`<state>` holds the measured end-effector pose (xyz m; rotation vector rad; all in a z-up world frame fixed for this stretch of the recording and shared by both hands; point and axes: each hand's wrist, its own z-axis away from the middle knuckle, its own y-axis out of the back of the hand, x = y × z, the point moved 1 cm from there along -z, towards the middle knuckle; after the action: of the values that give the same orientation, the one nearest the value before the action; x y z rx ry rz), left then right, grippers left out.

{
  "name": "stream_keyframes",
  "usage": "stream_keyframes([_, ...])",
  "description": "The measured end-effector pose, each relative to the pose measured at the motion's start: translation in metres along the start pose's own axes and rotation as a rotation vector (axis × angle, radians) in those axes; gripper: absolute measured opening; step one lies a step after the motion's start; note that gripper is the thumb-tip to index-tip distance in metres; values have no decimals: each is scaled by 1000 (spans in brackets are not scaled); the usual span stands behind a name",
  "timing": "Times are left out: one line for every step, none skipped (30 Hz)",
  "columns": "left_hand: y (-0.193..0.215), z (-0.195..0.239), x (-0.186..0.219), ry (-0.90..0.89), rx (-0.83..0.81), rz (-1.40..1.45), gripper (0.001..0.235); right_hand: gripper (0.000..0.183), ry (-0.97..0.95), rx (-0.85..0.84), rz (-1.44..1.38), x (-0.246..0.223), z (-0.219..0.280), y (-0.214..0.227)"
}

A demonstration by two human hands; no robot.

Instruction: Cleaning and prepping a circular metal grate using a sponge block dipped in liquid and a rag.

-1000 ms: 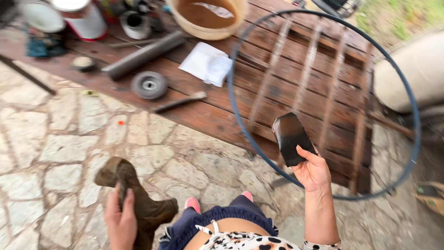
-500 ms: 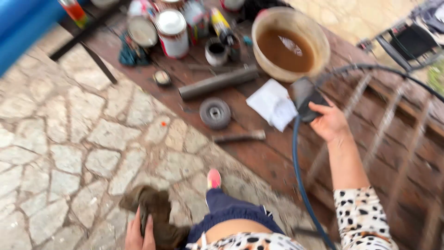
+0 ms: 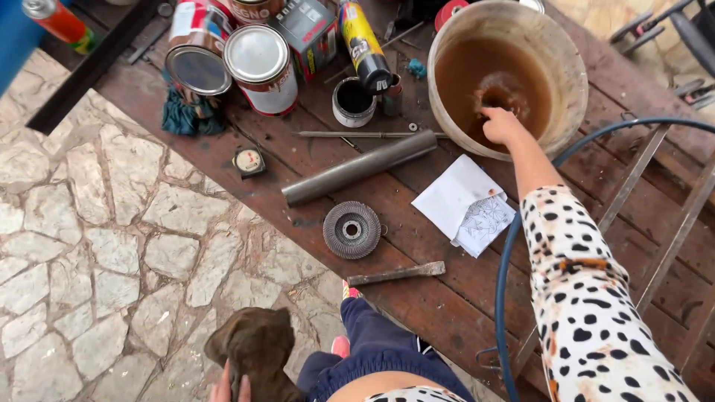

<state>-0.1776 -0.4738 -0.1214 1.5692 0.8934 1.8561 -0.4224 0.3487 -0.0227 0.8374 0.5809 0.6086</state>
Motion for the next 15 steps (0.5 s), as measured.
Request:
stream_keyframes([-5,-4,-1,-3,-5,1,55,70,-6,1,-1,-18,22,19])
stream_keyframes([-9,-8,-3,59,-39,-69,53,61,15,-86,-31,-37,45,38])
stream_keyframes([-15,-12,-5,119,-70,-136,52,51,39,-169,-63,-56,68,58])
stream_keyframes([-12,-19,2,114,-72,-134,52,51,36,-164,-64,-81,102,86])
stream_keyframes([-8,-28,8,131,-126,-127,54,53,-32,-170,-113,-104,139,112])
stream_keyframes([-4,-36,14,149,-179,-121,56,55,-100,-177,-161,-127,175,139])
stream_keyframes([-1,-45,29,139,-185,-118,56,55,-108,-169,-165,-127,180,149])
stream_keyframes([3,-53,43,196,-202,-102,57,54,-106,-94,-253,-127,186,159])
stream_keyframes([6,-60,56,254,-219,-84,57,53,-104,-17,-337,-128,193,169])
stream_keyframes([1,-65,49,245,-227,-80,57,53,-112,-8,-338,-123,183,164])
stream_keyframes([-4,-72,41,188,-207,-67,57,54,-77,48,-335,-119,175,160])
stream_keyframes([-8,-79,34,132,-186,-54,58,54,-41,105,-332,-114,167,156])
stream_keyframes([-11,-89,33,114,-194,-50,58,54,-53,119,-339,-67,138,110])
stream_keyframes([-14,-98,32,24,-150,57,57,62,18,167,-159,-47,109,88])
stream_keyframes([-17,-108,32,-67,-107,166,57,70,85,212,20,-52,65,92])
